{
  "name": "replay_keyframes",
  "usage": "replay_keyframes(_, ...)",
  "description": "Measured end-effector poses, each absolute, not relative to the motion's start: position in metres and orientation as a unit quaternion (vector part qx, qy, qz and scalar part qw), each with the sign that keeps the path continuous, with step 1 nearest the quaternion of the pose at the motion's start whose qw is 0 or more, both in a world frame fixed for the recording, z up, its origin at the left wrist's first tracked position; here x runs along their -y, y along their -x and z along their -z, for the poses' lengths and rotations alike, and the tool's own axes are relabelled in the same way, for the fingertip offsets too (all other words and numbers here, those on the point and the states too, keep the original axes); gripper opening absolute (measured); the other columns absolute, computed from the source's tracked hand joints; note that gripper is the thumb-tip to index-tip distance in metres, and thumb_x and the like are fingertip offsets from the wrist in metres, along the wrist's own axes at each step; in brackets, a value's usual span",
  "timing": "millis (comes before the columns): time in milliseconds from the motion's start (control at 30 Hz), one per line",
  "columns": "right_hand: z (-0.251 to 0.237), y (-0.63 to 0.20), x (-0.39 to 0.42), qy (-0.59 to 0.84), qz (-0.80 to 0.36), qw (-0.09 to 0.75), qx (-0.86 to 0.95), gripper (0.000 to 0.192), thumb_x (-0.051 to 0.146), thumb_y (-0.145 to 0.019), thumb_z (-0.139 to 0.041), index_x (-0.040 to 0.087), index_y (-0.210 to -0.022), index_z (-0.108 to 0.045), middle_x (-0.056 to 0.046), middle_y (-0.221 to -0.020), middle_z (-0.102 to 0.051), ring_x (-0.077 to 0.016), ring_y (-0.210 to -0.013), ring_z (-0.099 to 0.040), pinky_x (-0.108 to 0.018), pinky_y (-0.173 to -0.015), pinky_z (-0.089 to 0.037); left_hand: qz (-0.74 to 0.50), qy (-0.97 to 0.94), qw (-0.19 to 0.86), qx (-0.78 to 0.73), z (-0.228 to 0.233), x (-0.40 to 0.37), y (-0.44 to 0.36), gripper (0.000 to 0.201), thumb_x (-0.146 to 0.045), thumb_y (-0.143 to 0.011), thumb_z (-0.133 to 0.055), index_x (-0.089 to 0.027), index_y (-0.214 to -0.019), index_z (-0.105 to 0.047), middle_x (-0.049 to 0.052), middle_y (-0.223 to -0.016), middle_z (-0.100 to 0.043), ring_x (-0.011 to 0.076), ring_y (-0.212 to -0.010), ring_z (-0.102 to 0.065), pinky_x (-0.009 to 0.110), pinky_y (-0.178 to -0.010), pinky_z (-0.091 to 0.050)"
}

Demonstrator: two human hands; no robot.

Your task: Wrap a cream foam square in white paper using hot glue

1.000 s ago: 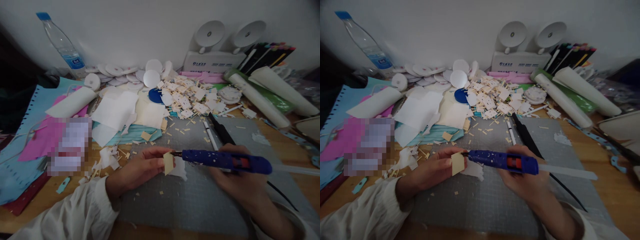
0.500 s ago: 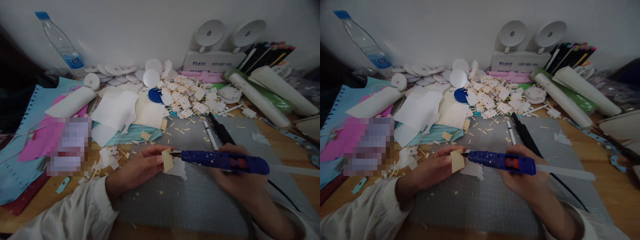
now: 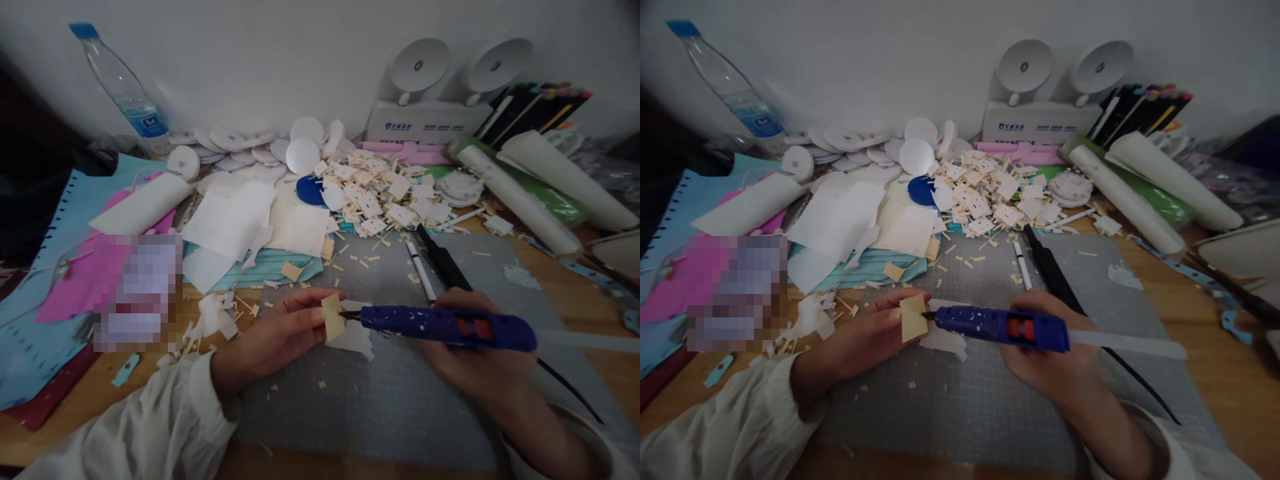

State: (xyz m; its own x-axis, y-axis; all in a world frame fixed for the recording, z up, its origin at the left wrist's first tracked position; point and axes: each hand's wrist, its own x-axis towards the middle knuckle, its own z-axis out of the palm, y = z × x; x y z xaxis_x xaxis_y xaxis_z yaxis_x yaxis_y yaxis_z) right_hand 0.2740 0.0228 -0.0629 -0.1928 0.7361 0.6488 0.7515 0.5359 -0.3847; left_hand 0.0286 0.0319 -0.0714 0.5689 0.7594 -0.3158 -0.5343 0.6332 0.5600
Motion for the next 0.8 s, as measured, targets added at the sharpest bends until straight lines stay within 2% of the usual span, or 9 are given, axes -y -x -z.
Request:
replay_keyframes(200,0.0660,-0.2787,-0.0201,0.484,-0.022,0.406,0.775,0.017,0.022,-0.069,-0.062,0.024,-0.081,-0.050,0.004,-0.066,-0.055,-0.0126,-0.052,-0.055,-0.023,-0.047,-0.045,-0.377,-0.200,0.866,-0.260,0.0736,-0.0333,-0.0292,0.030,-0.024,-0.069,-0.080,-0.017,-0.097,-0.071,0.002,-0.092,-0.069,0.0126,-0.085,-0.061,0.023,-0.078,-0.045)
replay_keyframes(533,0.0647,-0.2791,-0.0201,0.473,-0.033,0.405,0.782,0.017,0.020,-0.067,-0.058,0.022,-0.082,-0.050,0.002,-0.066,-0.057,-0.0142,-0.053,-0.058,-0.025,-0.048,-0.046,-0.372,-0.211,0.868,-0.253,0.0737,-0.0337,-0.0277,0.023,-0.026,-0.072,-0.077,-0.023,-0.094,-0.072,-0.001,-0.092,-0.068,0.0124,-0.086,-0.061,0.023,-0.078,-0.044)
replay_keyframes(800,0.0620,-0.2758,-0.0186,0.465,-0.059,0.410,0.782,0.014,0.020,-0.067,-0.060,0.023,-0.077,-0.051,0.003,-0.062,-0.057,-0.0123,-0.049,-0.057,-0.023,-0.046,-0.046,-0.376,-0.198,0.868,-0.258,0.0730,-0.0333,-0.0286,0.023,-0.024,-0.071,-0.078,-0.019,-0.093,-0.071,0.001,-0.090,-0.067,0.0124,-0.083,-0.061,0.022,-0.077,-0.045)
